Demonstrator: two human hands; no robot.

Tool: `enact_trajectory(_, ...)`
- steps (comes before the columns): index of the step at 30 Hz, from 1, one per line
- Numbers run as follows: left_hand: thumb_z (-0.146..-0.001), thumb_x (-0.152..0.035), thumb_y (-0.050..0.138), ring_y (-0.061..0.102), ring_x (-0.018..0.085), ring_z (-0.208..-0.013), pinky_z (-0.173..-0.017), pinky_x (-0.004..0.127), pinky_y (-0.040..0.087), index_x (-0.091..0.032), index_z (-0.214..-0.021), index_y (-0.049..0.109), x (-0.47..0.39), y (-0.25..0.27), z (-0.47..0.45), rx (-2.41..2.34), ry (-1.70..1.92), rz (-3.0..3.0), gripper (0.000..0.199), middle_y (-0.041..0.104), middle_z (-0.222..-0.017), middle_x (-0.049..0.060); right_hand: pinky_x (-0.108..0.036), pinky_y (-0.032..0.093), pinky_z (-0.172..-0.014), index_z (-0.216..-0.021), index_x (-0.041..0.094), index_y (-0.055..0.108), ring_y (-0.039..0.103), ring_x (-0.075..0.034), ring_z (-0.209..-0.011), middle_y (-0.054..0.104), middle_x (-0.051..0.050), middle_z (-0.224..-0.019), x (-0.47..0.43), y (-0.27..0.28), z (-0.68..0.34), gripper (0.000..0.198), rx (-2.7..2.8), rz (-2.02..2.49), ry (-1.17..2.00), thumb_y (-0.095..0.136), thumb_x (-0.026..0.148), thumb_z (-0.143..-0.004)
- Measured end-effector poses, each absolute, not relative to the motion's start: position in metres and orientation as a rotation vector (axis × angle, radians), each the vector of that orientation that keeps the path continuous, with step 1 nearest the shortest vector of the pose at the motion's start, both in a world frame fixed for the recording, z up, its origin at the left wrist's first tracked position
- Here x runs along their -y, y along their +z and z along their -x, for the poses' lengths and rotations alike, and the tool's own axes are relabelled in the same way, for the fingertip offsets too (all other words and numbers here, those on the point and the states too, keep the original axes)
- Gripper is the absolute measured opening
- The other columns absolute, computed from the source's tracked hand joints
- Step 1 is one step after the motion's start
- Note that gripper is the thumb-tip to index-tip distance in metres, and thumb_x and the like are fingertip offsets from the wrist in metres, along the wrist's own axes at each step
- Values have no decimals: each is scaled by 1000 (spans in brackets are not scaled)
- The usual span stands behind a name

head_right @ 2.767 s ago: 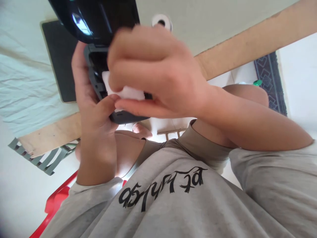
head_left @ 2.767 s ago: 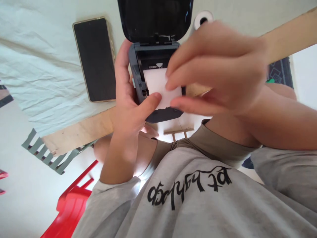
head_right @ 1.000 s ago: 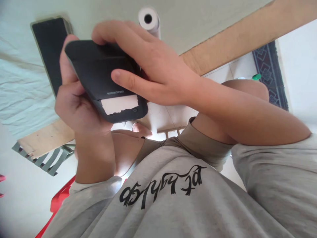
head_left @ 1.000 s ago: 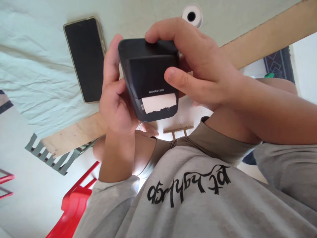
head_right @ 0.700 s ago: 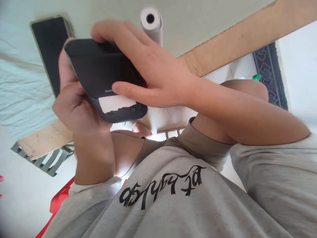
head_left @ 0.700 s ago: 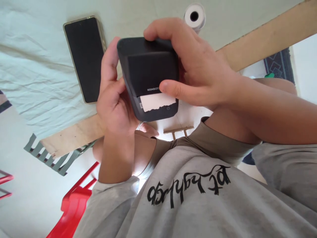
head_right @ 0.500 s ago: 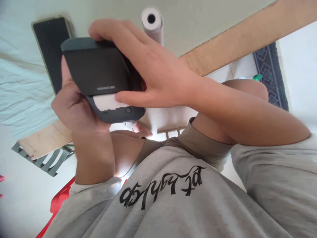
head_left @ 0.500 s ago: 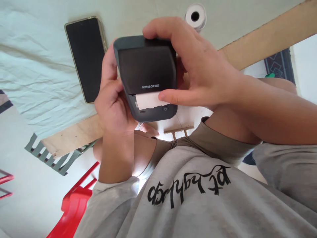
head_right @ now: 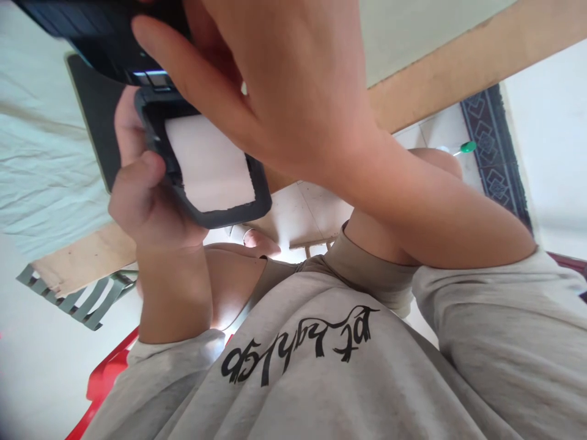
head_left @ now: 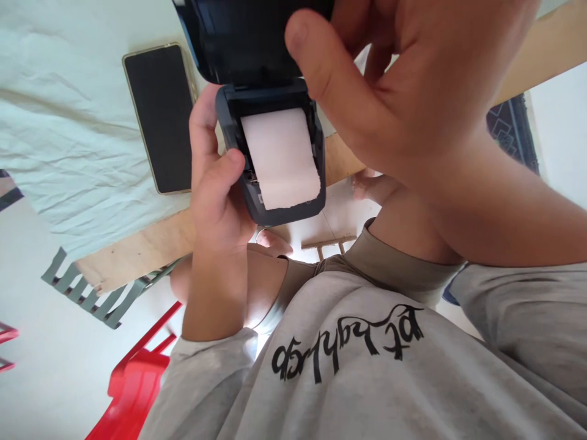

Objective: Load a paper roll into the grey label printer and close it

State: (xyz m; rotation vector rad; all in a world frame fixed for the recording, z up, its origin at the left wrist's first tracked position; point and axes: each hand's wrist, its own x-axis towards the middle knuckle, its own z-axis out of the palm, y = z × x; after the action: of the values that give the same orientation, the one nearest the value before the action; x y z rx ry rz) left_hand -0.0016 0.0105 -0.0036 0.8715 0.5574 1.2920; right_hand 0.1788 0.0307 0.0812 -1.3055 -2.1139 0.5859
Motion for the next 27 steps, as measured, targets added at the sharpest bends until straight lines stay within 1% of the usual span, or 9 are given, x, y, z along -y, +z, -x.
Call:
enact_trajectory(3, -52, -46, 76, 57, 23, -122, -108, 40, 47, -26, -115, 50, -15, -12, 2, -476, 1317, -887, 71, 64, -114, -2, -14, 45, -89, -104, 20, 59, 53, 3, -83, 52, 2, -85, -27, 88, -174, 52, 2291, 1559, 330, 23, 55, -90)
enact_trajectory(5, -59, -43, 71, 58, 21, -121, -110, 40, 45, -25, -119, 46, -14, -11, 1, -484, 1310, -891, 68, 63, -117, -2, -15, 42, -83, -98, 20, 59, 50, 3, -77, 53, 3, -83, -25, 96, -171, 40, 2389, 1667, 245, 30, 46, -88)
enact_trajectory(8, -67, -41, 67, 58, 12, -120, -114, 30, 40, -23, -122, 43, -8, -5, 0, -473, 1312, -933, 63, 62, -121, -4, -20, 41, -84, -101, 28, 58, 50, -1, -85, 56, 4, -89, -23, 104, -163, 35, 2518, 1803, 205, 30, 43, -86)
enact_trajectory(11, -72, -37, 63, 58, 6, -118, -113, 23, 40, -23, -122, 43, -3, 1, -1, -481, 1325, -924, 55, 62, -119, -8, -22, 43, -83, -105, 33, 57, 51, -4, -91, 58, 7, -106, -24, 105, -155, 33, 2630, 1893, 365, 35, 43, -82)
enact_trajectory(13, -76, -34, 59, 58, 5, -116, -112, 21, 41, -24, -120, 44, -2, 3, -2, -503, 1335, -895, 47, 63, -117, -8, -21, 44, -80, -105, 32, 57, 51, -4, -89, 56, 7, -112, -24, 104, -152, 31, 2682, 1890, 442, 37, 36, -81)
enact_trajectory(18, -72, -38, 63, 59, 8, -115, -109, 23, 44, -26, -119, 45, -2, 0, -3, -516, 1338, -919, 52, 62, -112, -6, -28, 48, -84, -112, 35, 52, 54, -9, -89, 58, 1, -94, -25, 100, -150, 33, 2658, 1945, 511, 39, 32, -81)
enact_trajectory(22, -70, -49, 64, 59, 15, -116, -112, 33, 43, -27, -121, 45, -5, -7, -2, -558, 1342, -969, 59, 59, -104, -3, -33, 49, -92, -114, 38, 49, 56, -8, -87, 57, 5, -89, -27, 102, -157, 40, 2640, 1758, 514, 48, 34, -75)
enact_trajectory(25, -68, -50, 67, 60, 16, -115, -105, 34, 49, -30, -120, 46, -7, -11, 0, -548, 1337, -985, 60, 60, -112, -4, -23, 51, -89, -113, 28, 50, 55, 1, -83, 56, 8, -90, -23, 112, -172, 39, 2580, 1470, 643, 49, 35, -74)
enact_trajectory(27, -69, -49, 66, 62, 12, -112, -101, 30, 50, -29, -120, 48, -6, -12, 1, -502, 1364, -1014, 58, 60, -115, -7, -14, 50, -76, -111, 23, 50, 56, 3, -78, 56, 8, -90, -21, 118, -186, 41, 2320, 1422, 1006, 50, 41, -74)
